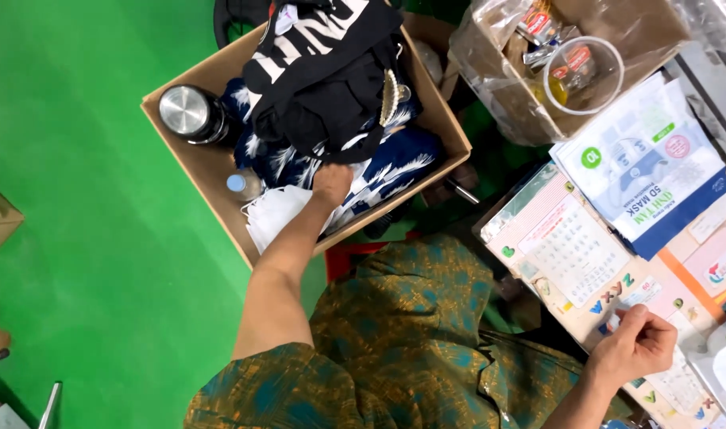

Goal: Packaging face masks into plastic bags and then into cardboard boxes for shipping.

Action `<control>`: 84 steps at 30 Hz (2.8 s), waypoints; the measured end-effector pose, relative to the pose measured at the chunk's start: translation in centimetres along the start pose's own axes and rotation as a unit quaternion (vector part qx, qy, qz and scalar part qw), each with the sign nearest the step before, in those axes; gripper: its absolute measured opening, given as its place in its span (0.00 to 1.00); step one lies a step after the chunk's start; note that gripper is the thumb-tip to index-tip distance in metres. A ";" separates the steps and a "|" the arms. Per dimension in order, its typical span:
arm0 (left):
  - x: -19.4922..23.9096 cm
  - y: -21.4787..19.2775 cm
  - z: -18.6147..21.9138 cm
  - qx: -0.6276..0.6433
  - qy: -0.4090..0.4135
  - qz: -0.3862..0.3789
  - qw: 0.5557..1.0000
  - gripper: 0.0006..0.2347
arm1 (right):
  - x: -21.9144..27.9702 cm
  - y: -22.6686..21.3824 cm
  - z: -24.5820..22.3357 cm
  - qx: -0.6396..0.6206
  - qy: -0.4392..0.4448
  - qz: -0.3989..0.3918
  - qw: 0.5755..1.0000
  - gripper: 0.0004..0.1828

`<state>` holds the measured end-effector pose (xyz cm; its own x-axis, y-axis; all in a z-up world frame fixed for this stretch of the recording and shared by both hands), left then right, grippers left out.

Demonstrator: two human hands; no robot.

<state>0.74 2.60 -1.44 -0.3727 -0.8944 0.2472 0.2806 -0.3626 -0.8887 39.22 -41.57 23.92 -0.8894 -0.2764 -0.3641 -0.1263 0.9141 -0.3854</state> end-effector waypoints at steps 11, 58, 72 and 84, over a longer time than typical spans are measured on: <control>-3.3 6.2 0.4 -0.192 0.061 0.110 0.973 0.08 | 0.0 0.4 -1.1 -0.016 -0.005 0.011 1.000 0.09; 20.6 -14.7 49.1 0.615 0.036 -0.449 0.647 0.23 | -11.1 -22.1 -13.0 0.218 -0.076 0.242 0.943 0.11; 17.5 -9.1 50.8 0.698 -0.119 -0.228 0.668 0.34 | -8.0 -9.5 -17.0 -0.008 -0.060 0.090 0.994 0.12; 22.1 -16.5 37.7 0.539 0.120 -0.466 0.691 0.25 | -22.2 23.8 -22.2 -0.274 -0.097 -0.101 0.951 0.06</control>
<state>21.19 -21.07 33.22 -0.9361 -0.1181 0.3314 0.2670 -0.8518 0.4507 46.23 -7.08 41.61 -0.7312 -0.4647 -0.4994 -0.5443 0.8387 0.0166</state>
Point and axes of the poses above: each hand's wrist, its own x-axis away from the middle knuckle, its own y-axis out of the palm, z = x × y, the point moved 3 cm from there along -x, towards the middle knuckle, and after that the axes turned 7 degrees about z, right-handed, at the moved point
